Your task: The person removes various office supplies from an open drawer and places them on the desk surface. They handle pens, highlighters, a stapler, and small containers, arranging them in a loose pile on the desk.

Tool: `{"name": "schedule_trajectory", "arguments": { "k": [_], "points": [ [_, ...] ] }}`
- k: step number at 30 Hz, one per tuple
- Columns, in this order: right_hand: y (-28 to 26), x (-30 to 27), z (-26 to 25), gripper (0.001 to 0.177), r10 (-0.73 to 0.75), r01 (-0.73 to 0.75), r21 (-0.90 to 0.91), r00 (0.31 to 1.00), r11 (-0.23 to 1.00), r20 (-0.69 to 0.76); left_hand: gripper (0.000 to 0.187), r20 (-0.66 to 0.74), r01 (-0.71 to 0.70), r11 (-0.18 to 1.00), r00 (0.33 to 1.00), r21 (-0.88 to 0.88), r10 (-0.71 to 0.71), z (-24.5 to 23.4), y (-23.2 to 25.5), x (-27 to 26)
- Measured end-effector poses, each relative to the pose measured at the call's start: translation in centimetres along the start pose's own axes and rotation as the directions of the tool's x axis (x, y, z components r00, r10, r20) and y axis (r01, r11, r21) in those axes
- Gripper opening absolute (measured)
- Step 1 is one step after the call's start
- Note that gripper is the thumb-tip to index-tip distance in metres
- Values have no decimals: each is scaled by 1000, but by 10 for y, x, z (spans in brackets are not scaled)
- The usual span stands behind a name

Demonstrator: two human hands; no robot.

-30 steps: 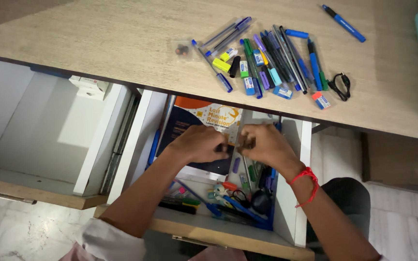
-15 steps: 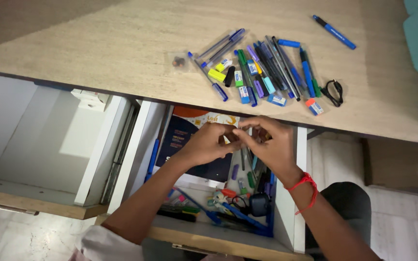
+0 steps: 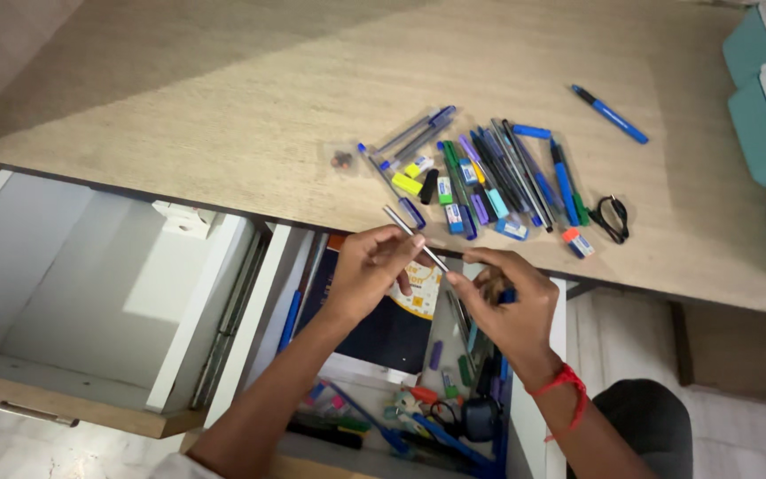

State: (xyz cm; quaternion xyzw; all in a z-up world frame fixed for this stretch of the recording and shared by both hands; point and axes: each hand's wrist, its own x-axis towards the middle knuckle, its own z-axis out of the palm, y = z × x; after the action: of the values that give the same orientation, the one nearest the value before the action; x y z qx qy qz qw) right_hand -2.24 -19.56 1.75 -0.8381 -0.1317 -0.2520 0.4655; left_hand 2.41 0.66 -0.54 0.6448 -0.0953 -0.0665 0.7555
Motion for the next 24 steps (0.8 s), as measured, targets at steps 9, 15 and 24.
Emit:
{"name": "schedule_trajectory", "arguments": {
  "k": [9, 15, 24],
  "points": [
    [-4, 5, 1, 25, -55, 55, 9, 998, 998, -33, 34, -271, -87, 993, 961, -81, 62, -12, 14, -1],
    [-4, 6, 1, 22, -120, 121, 26, 992, 992, -42, 33, -353, -69, 985, 936, -155, 10, -16, 15, 0],
    [6, 6, -7, 21, -138, 49, -240, 918, 970, -372, 28, -261, -40, 993, 965, -110, 10, -8, 17, -1]
  ]
}}
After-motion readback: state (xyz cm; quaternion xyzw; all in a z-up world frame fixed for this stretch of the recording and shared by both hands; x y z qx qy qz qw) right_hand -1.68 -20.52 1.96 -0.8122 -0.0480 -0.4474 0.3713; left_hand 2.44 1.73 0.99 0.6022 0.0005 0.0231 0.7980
